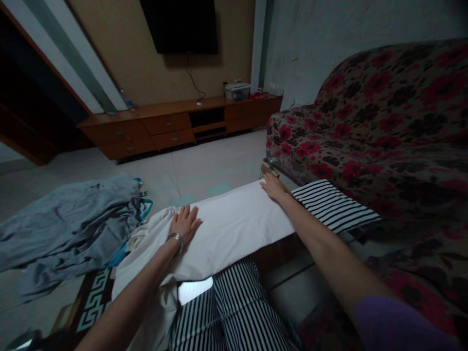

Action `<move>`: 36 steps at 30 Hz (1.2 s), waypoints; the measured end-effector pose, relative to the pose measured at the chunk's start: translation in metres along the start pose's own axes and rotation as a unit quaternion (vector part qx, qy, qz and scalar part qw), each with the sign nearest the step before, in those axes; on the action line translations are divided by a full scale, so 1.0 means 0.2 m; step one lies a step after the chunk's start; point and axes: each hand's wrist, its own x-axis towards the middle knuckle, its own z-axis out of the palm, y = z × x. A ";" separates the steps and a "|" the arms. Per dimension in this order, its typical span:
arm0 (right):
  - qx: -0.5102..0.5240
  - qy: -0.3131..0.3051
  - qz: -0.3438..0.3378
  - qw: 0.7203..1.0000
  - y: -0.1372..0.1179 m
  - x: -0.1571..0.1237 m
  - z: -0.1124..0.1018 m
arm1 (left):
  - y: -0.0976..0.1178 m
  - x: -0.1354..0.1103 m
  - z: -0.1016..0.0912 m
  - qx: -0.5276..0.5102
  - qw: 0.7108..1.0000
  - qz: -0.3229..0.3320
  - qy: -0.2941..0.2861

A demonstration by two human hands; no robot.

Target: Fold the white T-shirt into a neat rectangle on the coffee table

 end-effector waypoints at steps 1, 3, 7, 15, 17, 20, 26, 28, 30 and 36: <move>0.000 0.014 0.003 1.000 -0.05 -0.05 -0.02 | 0.00 -0.02 -0.02 -0.006 1.000 0.007 -0.004; 0.006 0.036 -0.012 0.999 -0.18 -0.19 -0.03 | 0.01 -0.08 -0.05 -0.010 0.999 0.026 -0.016; 0.039 0.015 -0.118 0.992 -0.44 -0.54 0.07 | 0.12 -0.22 -0.10 -0.005 0.997 0.058 -0.058; 0.038 0.005 -0.147 0.988 -0.35 -0.73 0.21 | 0.35 -0.40 -0.04 -0.016 0.995 0.095 -0.026; 0.021 0.023 -0.115 0.993 -0.19 -0.73 0.17 | 0.32 -0.43 -0.02 -0.015 0.995 0.099 0.000; -0.003 0.017 -0.072 0.997 0.03 -0.74 0.08 | 0.28 -0.47 -0.04 -0.020 0.995 0.100 -0.011; -0.035 0.048 -0.034 0.998 0.00 -0.81 0.00 | 0.42 -0.53 -0.13 -0.027 0.998 0.038 -0.042; -0.035 0.081 -0.060 0.994 -0.17 -0.85 0.06 | 0.53 -0.56 -0.14 -0.033 0.998 0.015 -0.042; -0.026 0.088 -0.107 0.990 -0.33 -0.90 0.15 | 0.63 -0.60 -0.12 -0.043 0.998 -0.005 -0.041; -0.002 0.073 -0.182 0.981 -0.43 -1.02 0.34 | 0.77 -0.68 -0.03 -0.075 0.997 -0.024 0.022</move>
